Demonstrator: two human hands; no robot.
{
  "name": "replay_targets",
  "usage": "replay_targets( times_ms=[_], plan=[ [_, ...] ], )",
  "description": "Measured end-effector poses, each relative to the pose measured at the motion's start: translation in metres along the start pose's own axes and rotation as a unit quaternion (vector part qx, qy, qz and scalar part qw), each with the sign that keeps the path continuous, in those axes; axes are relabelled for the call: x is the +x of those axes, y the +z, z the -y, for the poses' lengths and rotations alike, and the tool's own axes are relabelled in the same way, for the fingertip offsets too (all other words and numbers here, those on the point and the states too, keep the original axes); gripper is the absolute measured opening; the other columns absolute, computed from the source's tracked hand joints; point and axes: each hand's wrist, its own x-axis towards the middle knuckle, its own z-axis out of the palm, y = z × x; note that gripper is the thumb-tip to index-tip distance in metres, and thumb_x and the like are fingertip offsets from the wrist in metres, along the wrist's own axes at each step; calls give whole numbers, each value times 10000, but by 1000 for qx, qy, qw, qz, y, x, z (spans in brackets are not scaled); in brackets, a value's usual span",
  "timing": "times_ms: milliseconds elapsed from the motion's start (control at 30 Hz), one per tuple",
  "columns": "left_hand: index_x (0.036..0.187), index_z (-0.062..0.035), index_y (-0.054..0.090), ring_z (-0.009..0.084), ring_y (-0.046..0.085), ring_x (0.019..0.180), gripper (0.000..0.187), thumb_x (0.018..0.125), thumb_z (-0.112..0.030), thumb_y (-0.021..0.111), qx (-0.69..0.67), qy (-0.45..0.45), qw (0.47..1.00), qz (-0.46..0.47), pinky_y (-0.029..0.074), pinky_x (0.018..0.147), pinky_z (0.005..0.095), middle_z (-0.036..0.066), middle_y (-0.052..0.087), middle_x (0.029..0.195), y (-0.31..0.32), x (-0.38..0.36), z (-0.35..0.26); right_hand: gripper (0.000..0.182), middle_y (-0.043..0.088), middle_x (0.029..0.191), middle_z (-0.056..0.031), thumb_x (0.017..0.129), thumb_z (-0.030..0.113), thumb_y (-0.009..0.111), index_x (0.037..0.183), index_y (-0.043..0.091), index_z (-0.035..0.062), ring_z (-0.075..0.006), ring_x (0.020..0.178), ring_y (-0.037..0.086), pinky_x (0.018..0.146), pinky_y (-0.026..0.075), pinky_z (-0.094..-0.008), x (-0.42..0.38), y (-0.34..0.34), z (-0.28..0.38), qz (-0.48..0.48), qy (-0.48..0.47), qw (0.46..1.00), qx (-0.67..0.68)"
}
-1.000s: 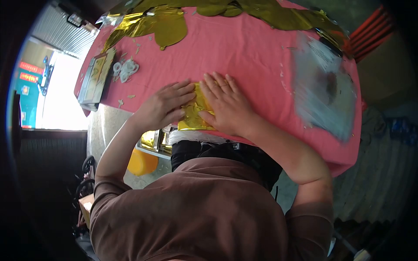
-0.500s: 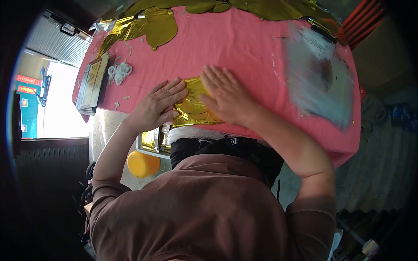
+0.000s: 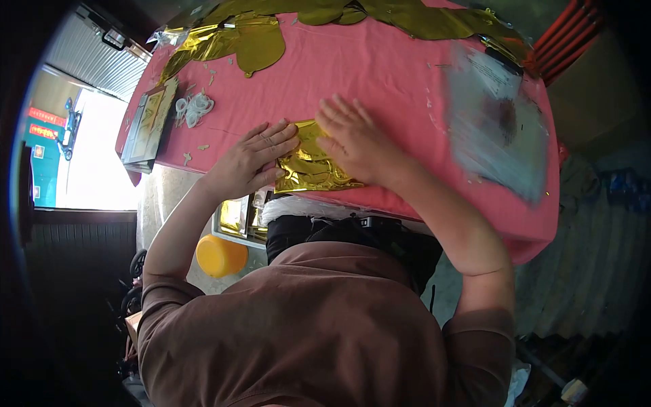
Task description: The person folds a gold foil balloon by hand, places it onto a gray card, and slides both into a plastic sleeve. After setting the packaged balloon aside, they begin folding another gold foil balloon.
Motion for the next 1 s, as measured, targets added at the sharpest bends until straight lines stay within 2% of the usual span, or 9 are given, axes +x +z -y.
replay_targets(
  times_ms=[67, 133, 267, 333, 433, 567, 767, 933, 1000],
  plan=[
    [1362, -76, 389, 289, 250, 1359, 562, 838, -199, 553, 0, 4, 1000, 2, 191, 1104, 466, 128, 338, 1433, 1, 0, 2, 549, 227, 1478, -151, 952, 323, 374, 1412, 267, 45, -276, 1397, 121, 1124, 66, -425, -2, 11, 5, 11, -21, 1000, 13],
    [1337, -69, 418, 282, 282, 1344, 556, 832, -240, 576, 7, 10, 1000, -15, 209, 1097, 456, 130, 371, 1411, 3, 0, 3, 576, 215, 1477, -165, 937, 313, 388, 1411, 243, 18, -281, 1390, 143, 1128, 75, -417, -5, 19, 6, -24, -39, 995, -85],
    [1334, -64, 418, 294, 281, 1343, 568, 824, -250, 585, -5, 5, 1000, -18, 207, 1096, 461, 137, 376, 1405, 1, 0, 3, 594, 206, 1481, -155, 928, 306, 398, 1415, 223, 15, -278, 1386, 154, 1130, 81, -411, -5, 20, 7, -24, -46, 992, -113],
    [1334, -64, 418, 311, 283, 1340, 620, 784, -265, 620, -44, 34, 998, -21, 207, 1095, 466, 145, 386, 1397, -3, -3, 6, 598, 214, 1479, -153, 922, 309, 406, 1413, 231, 15, -276, 1385, 160, 1131, 85, -409, -4, 19, 7, -22, -44, 992, -119],
    [1338, -53, 411, 320, 269, 1348, 705, 710, -234, 674, -66, 12, 998, -14, 198, 1100, 471, 132, 376, 1409, -8, -8, -1, 598, 217, 1478, -151, 920, 309, 412, 1412, 235, 19, -276, 1384, 165, 1130, 90, -407, -4, 19, 7, -21, -46, 992, -115],
    [1307, -42, 441, 329, 300, 1332, 702, 668, -191, 691, -69, 10, 997, -14, 235, 1087, 471, 136, 441, 1356, -8, -12, -4, 600, 214, 1479, -149, 919, 311, 418, 1413, 236, 22, -275, 1383, 169, 1130, 92, -407, -5, 19, 7, -23, -45, 993, -108],
    [1209, -30, 519, 329, 409, 1260, 594, 657, -140, 708, -66, 20, 994, -88, 330, 1036, 453, 122, 547, 1233, -4, -8, -3, 609, 253, 1465, -153, 924, 367, 396, 1401, 265, 12, -274, 1371, 203, 1127, 104, -402, -6, 19, 7, -42, -52, 991, -120],
    [1073, -20, 599, 300, 540, 1119, 416, 680, -126, 685, 49, 88, 985, -139, 460, 892, 401, 105, 605, 1118, -1, 2, 0, 595, 204, 1485, -140, 931, 321, 399, 1417, 224, 26, -259, 1385, 166, 1132, 84, -399, -6, 18, 9, -26, -38, 992, -115],
    [1059, -29, 600, 274, 549, 1083, 381, 696, -129, 654, 92, 111, 979, -145, 465, 877, 381, 98, 605, 1096, -1, 7, 1, 595, 205, 1484, -141, 931, 321, 397, 1418, 224, 26, -258, 1386, 166, 1132, 82, -398, -6, 18, 9, -24, -38, 992, -115]
  ],
)
